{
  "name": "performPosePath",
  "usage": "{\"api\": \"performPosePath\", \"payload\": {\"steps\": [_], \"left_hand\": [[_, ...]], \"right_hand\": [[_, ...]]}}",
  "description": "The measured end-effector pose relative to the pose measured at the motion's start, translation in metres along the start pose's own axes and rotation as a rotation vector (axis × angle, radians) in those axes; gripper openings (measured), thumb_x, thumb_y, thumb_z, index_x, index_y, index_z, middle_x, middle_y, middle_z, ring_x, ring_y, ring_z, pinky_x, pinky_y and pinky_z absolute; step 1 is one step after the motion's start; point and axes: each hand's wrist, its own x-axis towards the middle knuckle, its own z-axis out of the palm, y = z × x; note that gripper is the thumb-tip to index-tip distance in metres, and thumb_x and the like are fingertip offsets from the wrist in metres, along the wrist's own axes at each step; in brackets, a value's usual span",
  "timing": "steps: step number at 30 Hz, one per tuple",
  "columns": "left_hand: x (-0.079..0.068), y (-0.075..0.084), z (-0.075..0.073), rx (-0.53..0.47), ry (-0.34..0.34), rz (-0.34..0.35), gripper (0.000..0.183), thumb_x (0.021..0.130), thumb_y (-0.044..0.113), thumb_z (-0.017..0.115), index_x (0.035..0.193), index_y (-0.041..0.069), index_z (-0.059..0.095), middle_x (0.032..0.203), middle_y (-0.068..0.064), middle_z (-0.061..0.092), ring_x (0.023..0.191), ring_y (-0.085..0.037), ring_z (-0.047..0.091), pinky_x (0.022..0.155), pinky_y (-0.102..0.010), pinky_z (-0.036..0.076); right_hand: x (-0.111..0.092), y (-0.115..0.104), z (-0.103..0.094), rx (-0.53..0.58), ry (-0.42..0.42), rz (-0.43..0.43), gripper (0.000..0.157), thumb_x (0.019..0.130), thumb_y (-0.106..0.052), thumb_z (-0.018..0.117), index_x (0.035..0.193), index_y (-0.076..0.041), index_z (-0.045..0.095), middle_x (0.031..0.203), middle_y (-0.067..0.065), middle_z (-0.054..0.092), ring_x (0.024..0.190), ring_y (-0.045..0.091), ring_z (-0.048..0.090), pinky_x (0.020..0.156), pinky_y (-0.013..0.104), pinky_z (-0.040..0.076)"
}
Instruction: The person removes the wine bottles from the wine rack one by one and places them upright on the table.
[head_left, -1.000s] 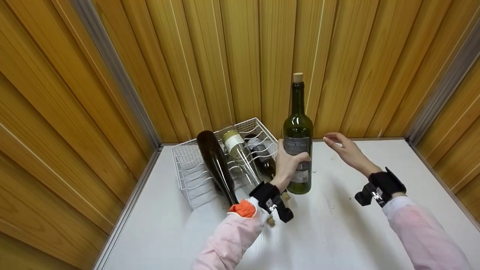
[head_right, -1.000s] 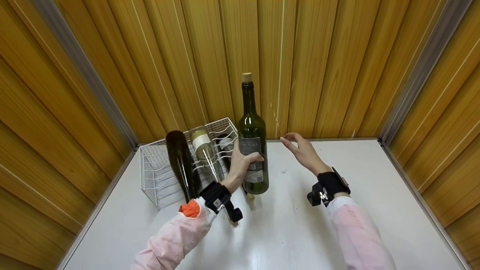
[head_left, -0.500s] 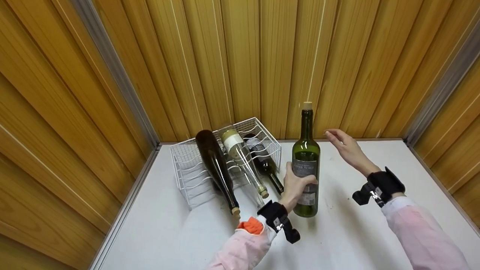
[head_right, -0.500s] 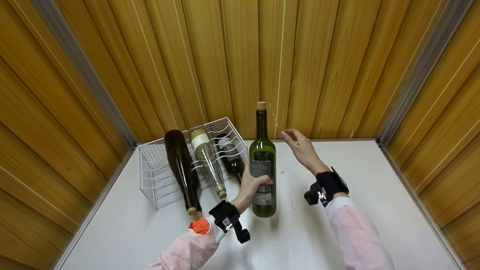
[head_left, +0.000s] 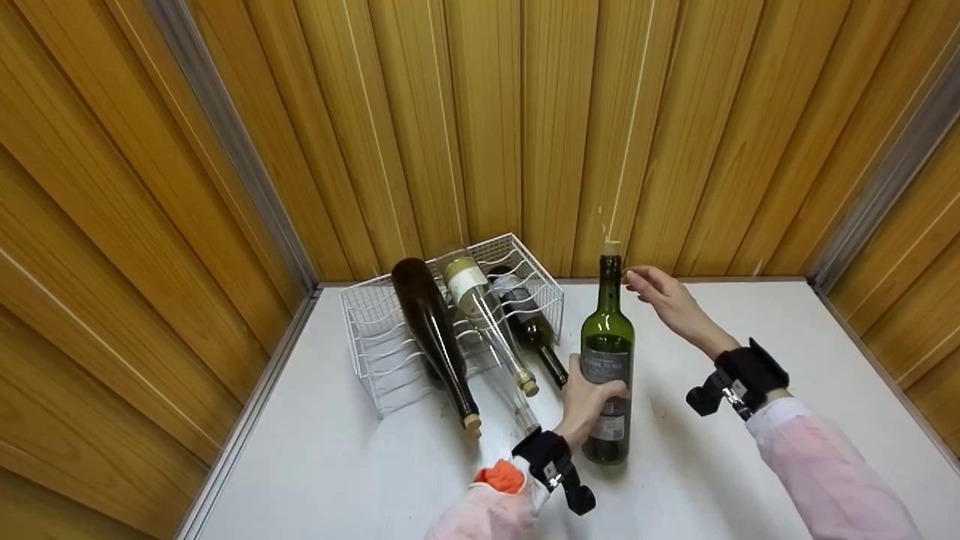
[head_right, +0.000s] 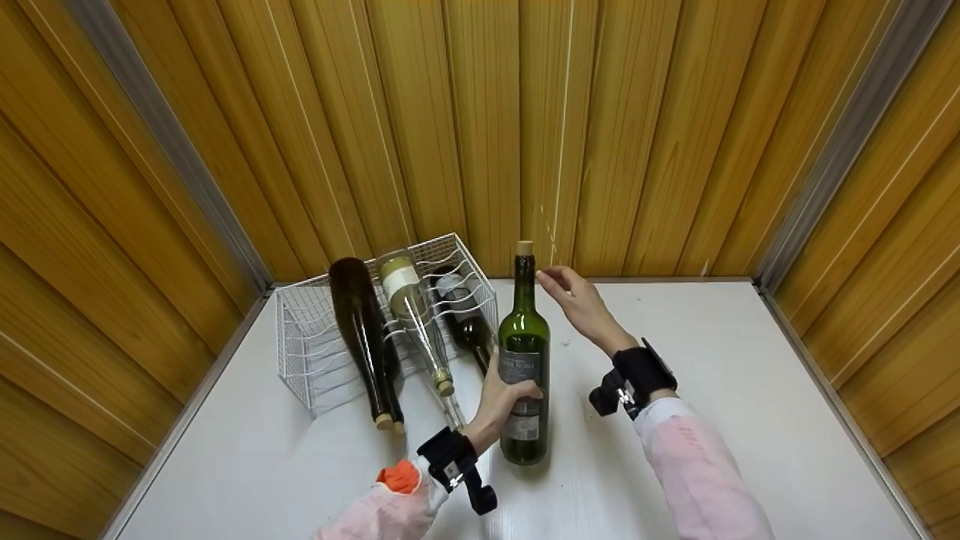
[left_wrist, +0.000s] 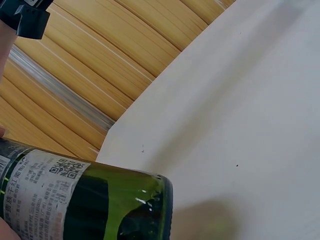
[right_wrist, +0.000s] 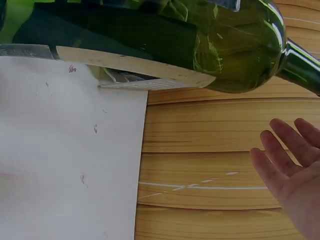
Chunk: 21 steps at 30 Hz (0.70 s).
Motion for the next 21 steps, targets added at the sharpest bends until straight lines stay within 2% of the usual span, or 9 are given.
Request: {"api": "performPosePath", "payload": {"steps": [5, 8, 15, 21], "left_hand": [[0.000, -0.003, -0.006, -0.043, -0.014, 0.020, 0.056, 0.051, 0.012, 0.074, 0.098, 0.016, 0.044, 0.079, 0.001, 0.057, 0.066, -0.017, 0.056, 0.059, -0.035, 0.046], [0.001, -0.004, -0.009, -0.055, -0.020, 0.033, 0.056, 0.051, 0.011, 0.074, 0.098, 0.017, 0.044, 0.079, 0.001, 0.057, 0.066, -0.017, 0.056, 0.059, -0.035, 0.046], [0.000, -0.006, -0.008, -0.050, -0.011, 0.035, 0.055, 0.051, 0.010, 0.073, 0.098, 0.016, 0.043, 0.078, 0.000, 0.057, 0.065, -0.016, 0.055, 0.058, -0.035, 0.046], [-0.002, -0.007, -0.005, -0.065, -0.007, 0.030, 0.055, 0.052, 0.010, 0.073, 0.097, 0.016, 0.043, 0.078, 0.000, 0.057, 0.066, -0.016, 0.055, 0.059, -0.035, 0.046]], "right_hand": [[-0.002, -0.020, 0.014, 0.072, -0.037, 0.016, 0.043, 0.097, -0.019, 0.040, 0.124, 0.015, 0.038, 0.118, 0.030, 0.047, 0.110, 0.039, 0.044, 0.090, 0.046, 0.036], [-0.001, -0.026, 0.020, 0.101, -0.046, 0.025, 0.044, 0.098, -0.019, 0.039, 0.125, 0.016, 0.036, 0.118, 0.030, 0.046, 0.111, 0.039, 0.043, 0.090, 0.047, 0.036], [0.011, -0.009, 0.038, 0.215, -0.049, 0.046, 0.042, 0.096, -0.023, 0.043, 0.122, 0.010, 0.042, 0.115, 0.024, 0.051, 0.108, 0.033, 0.047, 0.091, 0.041, 0.036], [0.018, -0.008, 0.055, 0.396, 0.031, 0.083, 0.036, 0.091, -0.025, 0.055, 0.111, 0.004, 0.048, 0.103, 0.020, 0.059, 0.097, 0.028, 0.056, 0.089, 0.044, 0.038]]}}
